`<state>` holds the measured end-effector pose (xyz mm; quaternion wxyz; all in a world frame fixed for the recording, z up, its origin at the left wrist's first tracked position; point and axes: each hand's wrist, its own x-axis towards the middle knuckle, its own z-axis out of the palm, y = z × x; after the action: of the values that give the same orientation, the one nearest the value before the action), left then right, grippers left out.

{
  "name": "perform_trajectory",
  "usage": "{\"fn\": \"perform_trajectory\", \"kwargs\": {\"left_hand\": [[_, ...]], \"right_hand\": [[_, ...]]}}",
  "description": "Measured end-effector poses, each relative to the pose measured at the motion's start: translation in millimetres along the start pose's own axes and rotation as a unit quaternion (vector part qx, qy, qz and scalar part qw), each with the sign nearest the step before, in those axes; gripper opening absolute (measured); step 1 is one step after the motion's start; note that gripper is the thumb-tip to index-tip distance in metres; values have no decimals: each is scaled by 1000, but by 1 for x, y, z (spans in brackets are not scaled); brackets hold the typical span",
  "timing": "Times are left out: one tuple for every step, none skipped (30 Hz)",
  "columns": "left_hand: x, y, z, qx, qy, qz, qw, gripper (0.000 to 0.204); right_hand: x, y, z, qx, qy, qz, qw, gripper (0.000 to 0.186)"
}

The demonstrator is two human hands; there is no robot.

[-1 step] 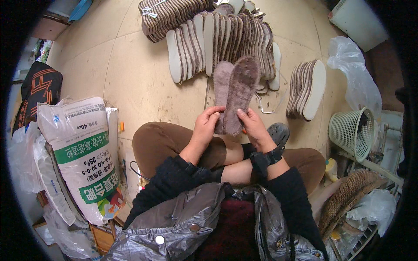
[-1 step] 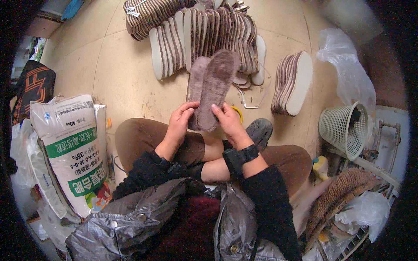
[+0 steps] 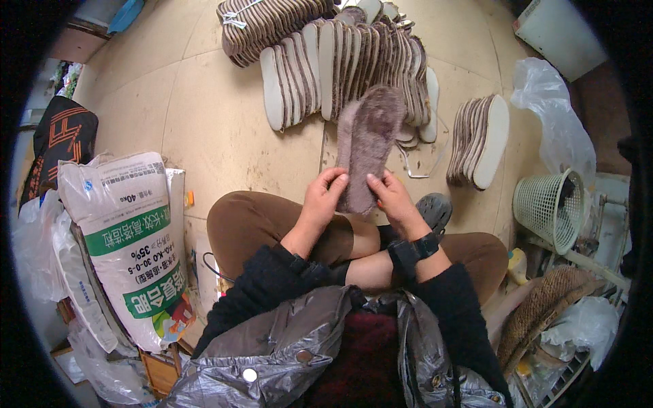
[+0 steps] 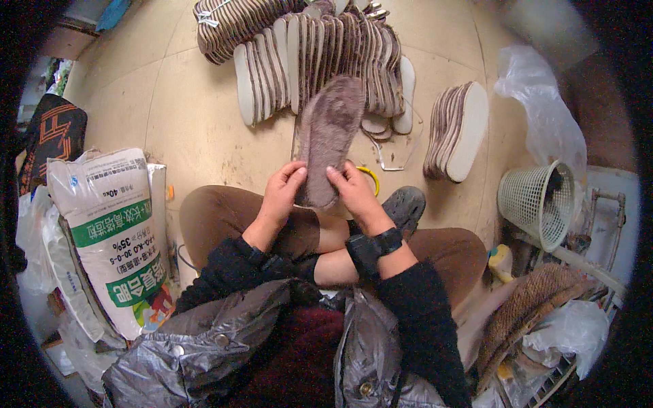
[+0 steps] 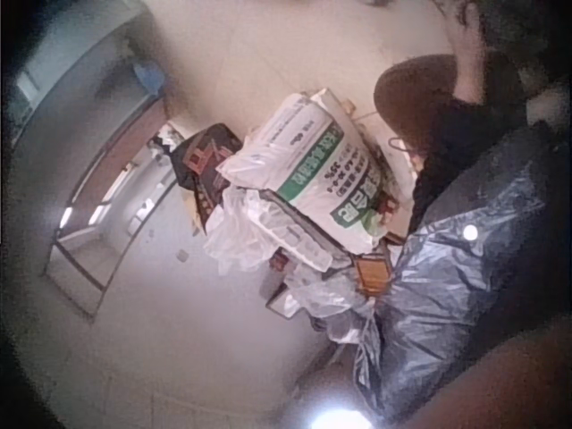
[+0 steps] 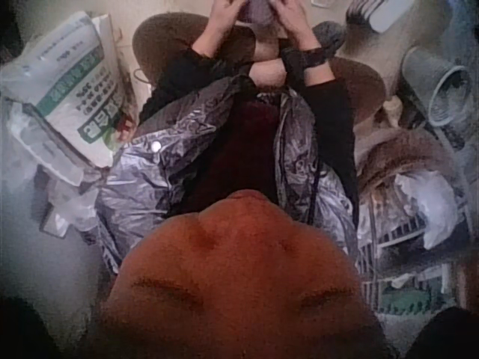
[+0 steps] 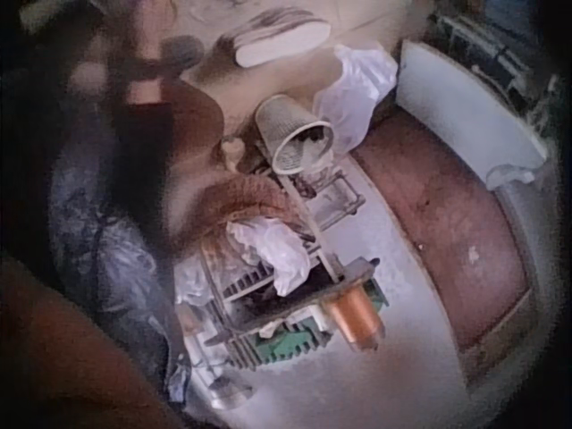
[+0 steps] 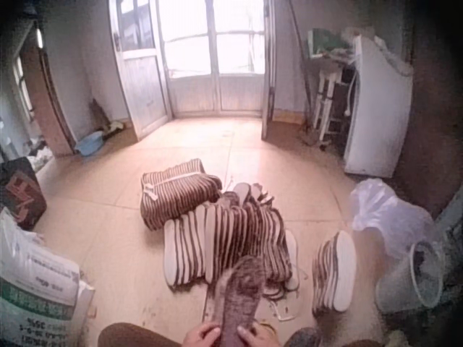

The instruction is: The person sits on the floor and uses scissors to trim the edges of fabric shoe insoles. They pick up insoles from a pile, cut the excess material along the perimeter, and place the finished insoles into a separate stack.

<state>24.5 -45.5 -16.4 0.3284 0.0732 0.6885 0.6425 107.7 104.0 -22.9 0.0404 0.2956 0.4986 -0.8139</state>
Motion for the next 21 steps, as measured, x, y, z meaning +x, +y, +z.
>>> {"fn": "perform_trajectory", "kwargs": {"left_hand": [[0, 0, 0, 16, -10, 0, 1000, 21], [0, 0, 0, 28, -25, 7, 999, 21], [1, 1, 1, 41, -39, 13, 998, 22], [1, 2, 1, 86, -30, 32, 995, 20], [1, 4, 1, 106, -47, 66, 991, 20], [1, 5, 2, 126, -65, 98, 985, 19], [0, 7, 2, 145, -84, 131, 977, 18], [0, 9, 4, 148, -102, 147, 973, 17], [0, 10, 5, 168, -117, 137, 969, 17], [0, 12, 6, 183, -133, 137, 964, 17], [-1, 13, 7, 199, -150, 137, 959, 17], [-2, 14, 8, 197, -163, 136, 957, 17], [-4, 15, 9, 196, -177, 134, 955, 17], [-5, 16, 10, 194, -191, 133, 953, 17], [-5, 16, 11, 200, -197, 132, 951, 17], [-5, 17, 11, 207, -203, 130, 948, 17], [-5, 17, 12, 215, -208, 129, 946, 17], [-5, 18, 12, 215, -215, 123, 945, 18], [-5, 18, 11, 216, -221, 116, 944, 18], [-5, 18, 11, 223, -226, 103, 943, 18], [-5, 18, 11, 218, -229, 100, 944, 18]], "right_hand": [[0, 3, 1, -51, -14, -51, 997, 29], [-1, 6, 4, -106, -15, -94, 990, 30], [0, 9, 5, -158, -22, -141, 977, 30], [1, 9, 5, -193, 15, -142, 971, 31], [1, 9, 5, -225, 46, -149, 962, 32], [2, 7, 5, -258, 78, -155, 950, 33], [2, 5, 3, -291, 119, -140, 939, 34], [4, 1, 2, -269, 129, -226, 927, 37], [4, -5, -1, -223, 138, -215, 941, 36], [3, -11, -6, -176, 147, -204, 952, 36], [2, -18, -10, -129, 157, -194, 960, 35], [1, -26, -17, -25, 152, -178, 972, 33], [2, -33, -22, -6, 170, -168, 971, 33], [3, -41, -30, 15, 168, -183, 968, 33], [4, -47, -36, 36, 166, -198, 965, 33], [6, -52, -41, 5, 195, -236, 952, 29], [6, -56, -45, 30, 204, -232, 951, 29], [6, -60, -49, 55, 210, -233, 948, 29], [5, -63, -51, 81, 238, -208, 945, 29], [4, -65, -53, 105, 227, -212, 945, 28], [2, -67, -53, 111, 195, -230, 947, 28]]}}
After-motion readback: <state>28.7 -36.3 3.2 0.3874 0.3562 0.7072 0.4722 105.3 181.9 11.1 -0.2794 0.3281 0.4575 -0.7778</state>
